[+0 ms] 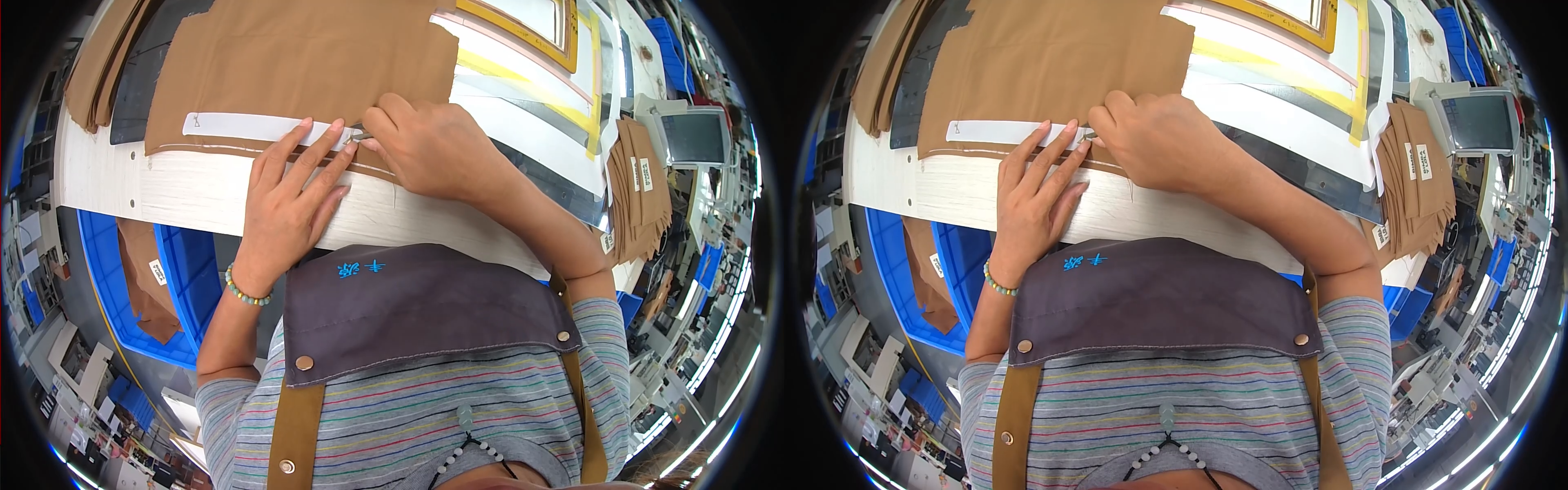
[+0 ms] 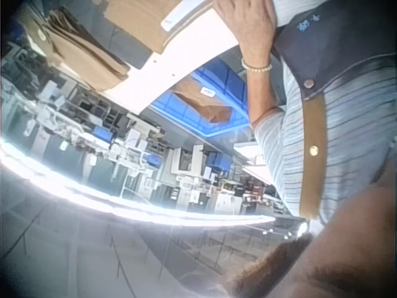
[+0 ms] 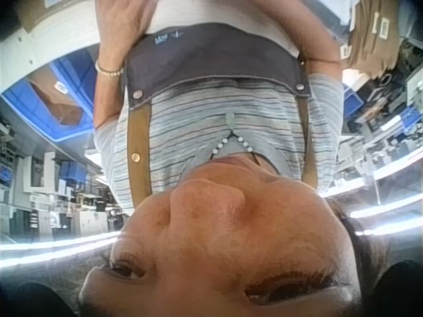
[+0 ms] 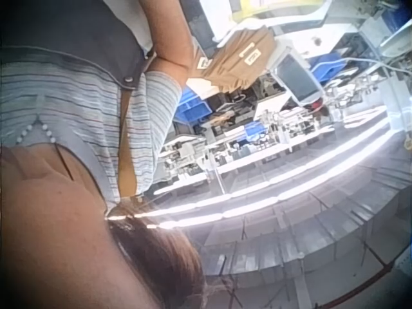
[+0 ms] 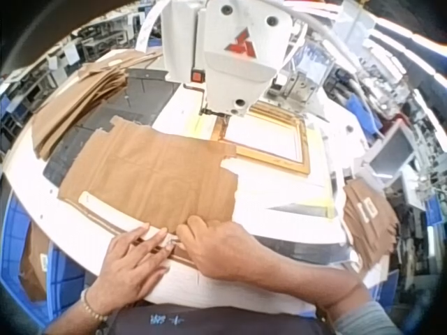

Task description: Operating a specialized sewing and pressing machine to assemble and finish branded leather pouches.

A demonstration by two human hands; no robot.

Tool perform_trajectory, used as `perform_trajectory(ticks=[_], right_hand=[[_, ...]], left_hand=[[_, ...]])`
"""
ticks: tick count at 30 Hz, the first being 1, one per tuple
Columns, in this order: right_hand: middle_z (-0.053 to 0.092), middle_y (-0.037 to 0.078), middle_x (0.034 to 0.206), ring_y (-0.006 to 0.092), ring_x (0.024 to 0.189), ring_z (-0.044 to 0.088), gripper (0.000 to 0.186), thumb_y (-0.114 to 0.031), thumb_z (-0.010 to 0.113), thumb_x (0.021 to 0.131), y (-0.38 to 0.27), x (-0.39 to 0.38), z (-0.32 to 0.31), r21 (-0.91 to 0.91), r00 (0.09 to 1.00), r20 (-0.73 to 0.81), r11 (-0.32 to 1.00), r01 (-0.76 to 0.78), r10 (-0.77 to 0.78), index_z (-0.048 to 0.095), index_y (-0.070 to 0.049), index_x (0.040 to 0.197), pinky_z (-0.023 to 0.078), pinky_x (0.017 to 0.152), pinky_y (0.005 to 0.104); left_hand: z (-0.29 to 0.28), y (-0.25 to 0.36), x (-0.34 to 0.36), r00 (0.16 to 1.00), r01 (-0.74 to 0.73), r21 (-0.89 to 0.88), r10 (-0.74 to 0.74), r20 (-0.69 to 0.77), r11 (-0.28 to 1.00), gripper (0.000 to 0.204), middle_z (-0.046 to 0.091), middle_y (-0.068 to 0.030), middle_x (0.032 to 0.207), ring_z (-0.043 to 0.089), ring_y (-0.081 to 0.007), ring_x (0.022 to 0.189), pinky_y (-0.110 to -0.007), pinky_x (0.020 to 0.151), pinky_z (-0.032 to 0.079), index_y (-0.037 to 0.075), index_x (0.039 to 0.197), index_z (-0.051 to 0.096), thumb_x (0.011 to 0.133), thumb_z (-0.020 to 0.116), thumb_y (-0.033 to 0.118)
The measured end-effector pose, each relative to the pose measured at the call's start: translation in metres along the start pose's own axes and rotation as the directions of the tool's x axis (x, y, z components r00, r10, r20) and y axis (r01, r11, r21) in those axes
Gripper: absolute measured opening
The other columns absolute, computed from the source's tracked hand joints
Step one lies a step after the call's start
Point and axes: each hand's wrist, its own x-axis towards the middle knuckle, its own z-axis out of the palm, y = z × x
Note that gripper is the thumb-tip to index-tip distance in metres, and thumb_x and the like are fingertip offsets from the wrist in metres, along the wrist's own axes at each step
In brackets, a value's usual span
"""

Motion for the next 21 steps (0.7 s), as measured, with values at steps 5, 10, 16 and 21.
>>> perform_trajectory(ticks=[5, 10, 16, 21], right_hand=[[0.062, 0.009, 0.082, 0.023, 0.069, 0.07, 0.019, -0.023, 0.068, 0.093, 0.0015, -0.0001, 0.0062, 0.004, 0.998, -0.058, 1.0, 0.023, -0.023, 0.06, -0.007, 0.094, 0.056, 0.052, 0.0358], [0.062, 0.006, 0.08, 0.0216, 0.068, 0.07, 0.017, -0.022, 0.069, 0.091, 0.0014, 0.0011, 0.0092, -0.03, 0.996, -0.08, 0.999, 0.044, -0.046, 0.06, -0.007, 0.093, 0.055, 0.051, 0.0352], [0.062, 0.006, 0.079, 0.0214, 0.069, 0.069, 0.015, -0.02, 0.069, 0.091, 0.0018, 0.0006, 0.0112, -0.006, 0.995, -0.091, 0.999, 0.05, -0.05, 0.06, -0.008, 0.092, 0.054, 0.052, 0.0353], [0.065, 0.007, 0.082, 0.0229, 0.07, 0.07, 0.016, -0.022, 0.066, 0.095, 0.0019, 0.0015, 0.0062, 0.055, 0.997, -0.072, 0.998, 0.007, -0.003, 0.061, -0.007, 0.093, 0.054, 0.055, 0.0355]], left_hand=[[-0.001, -0.0007, 0.0006, 1.0, -0.019, 0.002, 0.019, 0.011, 1.0, 0.051, 0.06, -0.0043, 0.151, 0.049, -0.0324, 0.142, -0.047, 0.109, 0.043, 0.014, 0.136, 0.069, 0.086, 0.079, 0.014], [-0.0024, -0.0006, 0.0009, 0.999, -0.022, 0.006, 0.022, 0.034, 1.0, 0.053, 0.061, -0.0048, 0.15, 0.049, -0.0321, 0.142, -0.047, 0.109, 0.043, 0.014, 0.138, 0.069, 0.086, 0.079, 0.016], [-0.0034, 0.0006, 0.0012, 0.999, -0.012, 0.005, 0.011, 0.046, 1.0, 0.055, 0.06, -0.0048, 0.151, 0.049, -0.0319, 0.142, -0.047, 0.11, 0.042, 0.013, 0.139, 0.068, 0.086, 0.079, 0.017], [-0.0026, 0.0011, 0.0019, 0.999, -0.02, 0.003, 0.02, 0.03, 1.0, 0.055, 0.06, -0.0051, 0.152, 0.049, -0.0318, 0.142, -0.046, 0.109, 0.042, 0.013, 0.138, 0.068, 0.085, 0.08, 0.016]])
